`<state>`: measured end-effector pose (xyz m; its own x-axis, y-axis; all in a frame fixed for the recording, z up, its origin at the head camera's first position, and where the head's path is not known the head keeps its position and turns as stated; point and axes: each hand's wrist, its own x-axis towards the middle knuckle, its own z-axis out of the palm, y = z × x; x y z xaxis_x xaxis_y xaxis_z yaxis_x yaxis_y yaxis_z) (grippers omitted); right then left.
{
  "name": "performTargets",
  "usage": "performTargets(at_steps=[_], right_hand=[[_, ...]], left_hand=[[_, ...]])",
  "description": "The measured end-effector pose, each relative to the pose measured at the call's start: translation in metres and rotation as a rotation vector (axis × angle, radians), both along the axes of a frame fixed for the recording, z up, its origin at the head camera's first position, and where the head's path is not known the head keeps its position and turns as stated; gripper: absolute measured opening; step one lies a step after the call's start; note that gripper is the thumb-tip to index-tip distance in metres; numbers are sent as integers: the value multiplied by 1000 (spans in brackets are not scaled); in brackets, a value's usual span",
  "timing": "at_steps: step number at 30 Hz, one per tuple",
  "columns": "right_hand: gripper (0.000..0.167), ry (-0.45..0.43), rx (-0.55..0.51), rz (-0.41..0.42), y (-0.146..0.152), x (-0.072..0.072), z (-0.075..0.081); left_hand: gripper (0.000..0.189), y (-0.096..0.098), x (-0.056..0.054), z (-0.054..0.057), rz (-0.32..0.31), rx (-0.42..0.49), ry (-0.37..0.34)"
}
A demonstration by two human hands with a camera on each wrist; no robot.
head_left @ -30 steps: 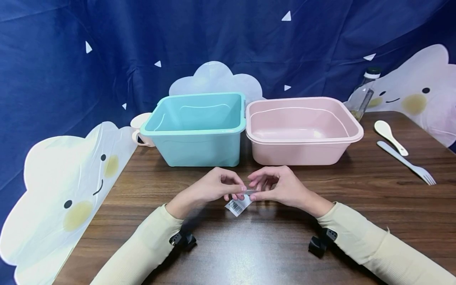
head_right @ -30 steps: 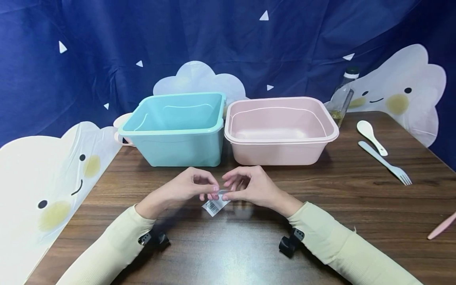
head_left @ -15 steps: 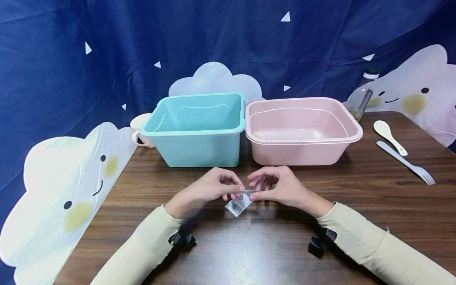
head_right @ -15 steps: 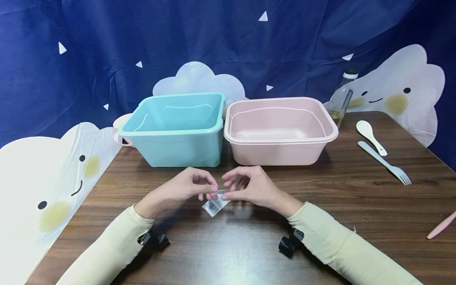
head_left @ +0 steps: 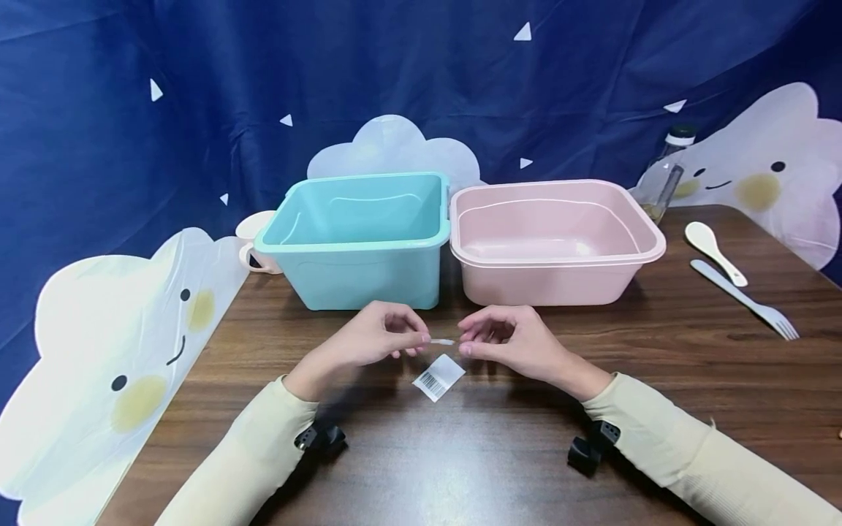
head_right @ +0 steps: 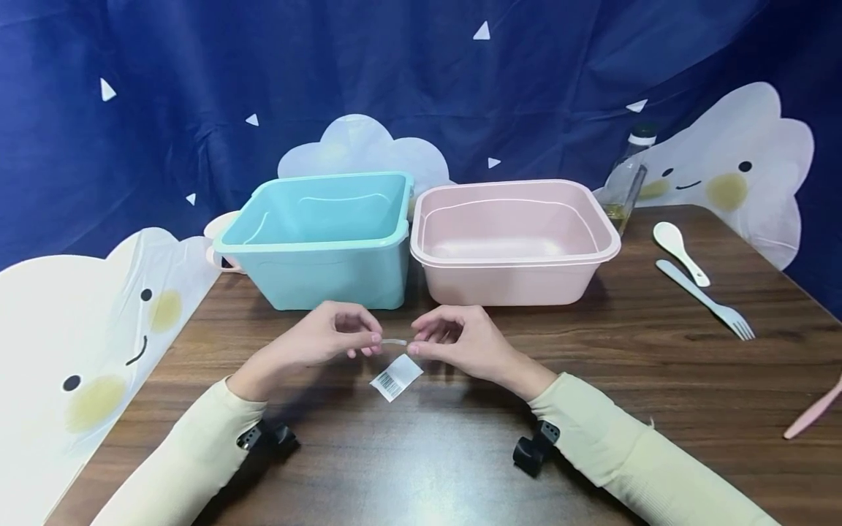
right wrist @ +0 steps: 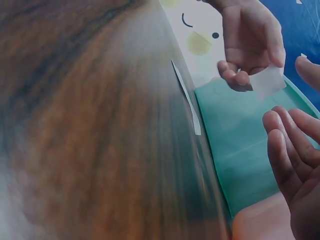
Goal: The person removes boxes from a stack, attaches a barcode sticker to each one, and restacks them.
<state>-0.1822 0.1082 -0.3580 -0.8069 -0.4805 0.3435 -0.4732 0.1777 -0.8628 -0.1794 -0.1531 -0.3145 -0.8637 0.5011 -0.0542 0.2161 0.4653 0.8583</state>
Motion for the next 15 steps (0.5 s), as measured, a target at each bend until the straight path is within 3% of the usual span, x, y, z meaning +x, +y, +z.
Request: performTargets(at_steps=[8, 12, 15], right_hand=[[17, -107, -26, 36, -12, -2, 4], [20, -144, -27, 41, -21, -3, 8], [24, -184, -26, 56, -31, -5, 10]], left_hand=[[10, -32, 5, 20, 114, -49, 209], [14, -41, 7, 27, 147, -127, 352], [15, -47, 7, 28, 144, -217, 500]])
